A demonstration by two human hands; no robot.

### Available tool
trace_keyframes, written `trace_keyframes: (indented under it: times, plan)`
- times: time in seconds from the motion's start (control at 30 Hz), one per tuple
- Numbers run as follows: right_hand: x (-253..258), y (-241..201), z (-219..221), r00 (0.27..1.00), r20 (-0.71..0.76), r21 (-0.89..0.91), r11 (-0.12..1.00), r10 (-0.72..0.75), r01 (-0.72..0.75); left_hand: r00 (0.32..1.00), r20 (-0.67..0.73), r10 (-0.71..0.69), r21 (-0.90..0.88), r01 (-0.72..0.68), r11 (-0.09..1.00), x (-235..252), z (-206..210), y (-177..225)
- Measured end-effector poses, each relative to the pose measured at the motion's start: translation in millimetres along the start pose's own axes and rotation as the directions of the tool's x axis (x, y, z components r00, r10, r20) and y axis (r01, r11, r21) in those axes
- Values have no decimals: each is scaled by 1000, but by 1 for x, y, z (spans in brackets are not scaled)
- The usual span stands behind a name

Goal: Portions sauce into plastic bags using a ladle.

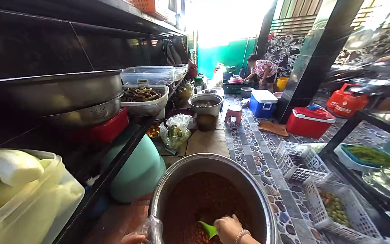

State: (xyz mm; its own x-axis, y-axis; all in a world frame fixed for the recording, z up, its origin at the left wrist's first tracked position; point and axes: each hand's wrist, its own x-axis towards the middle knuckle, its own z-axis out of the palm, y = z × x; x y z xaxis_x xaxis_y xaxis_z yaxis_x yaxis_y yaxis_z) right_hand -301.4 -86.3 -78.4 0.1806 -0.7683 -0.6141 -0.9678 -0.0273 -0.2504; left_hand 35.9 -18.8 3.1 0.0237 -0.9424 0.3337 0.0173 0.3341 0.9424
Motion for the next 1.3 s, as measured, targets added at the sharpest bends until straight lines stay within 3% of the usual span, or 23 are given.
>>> trace_keyframes:
  times: [0.1,0.2,0.33,0.4,0.5,0.57,0.73,0.87,0.93,1.03,1.13,1.23,1.3]
  plan:
    - [20,20,8,981,150,221,971,-122,87,1000,-19,1,-88,-3,996,16,2,1]
    - [22,32,4,972,150,487,869,-179,85,997,-13,-76,-197,72,978,30,10,11]
    - [23,38,-1,984,-27,712,688,-179,144,912,123,-392,-326,410,852,55,23,8]
    - [25,35,-9,980,-162,737,647,-112,195,879,120,-462,-195,477,857,69,29,-15]
    - [22,31,-35,951,-308,650,726,-19,225,835,140,-533,148,514,845,86,48,-36]
    - [10,26,-62,945,-328,570,799,8,192,824,181,-537,234,494,838,94,68,-42]
    - [-32,4,-126,969,-249,281,956,-10,82,846,254,-470,26,479,877,103,101,-54]
    - [-57,-30,-149,985,-171,29,999,-24,29,827,351,-438,-37,480,877,99,116,-46]
    - [-70,-56,-146,975,-218,-137,991,-32,2,843,332,-423,-67,468,881,90,123,-45]
    - [-72,-86,-130,920,-351,-337,940,-175,50,861,222,-457,-223,501,836,85,130,-51]
    - [-69,-93,-119,860,-443,-397,916,-252,64,847,49,-529,-418,498,759,88,130,-56]
    - [-78,-83,-126,747,-618,-334,942,-244,31,826,2,-564,-440,507,741,91,115,-57]
    - [-78,-66,-132,807,-577,-275,960,-125,-47,826,-21,-564,-403,509,761,92,104,-60]
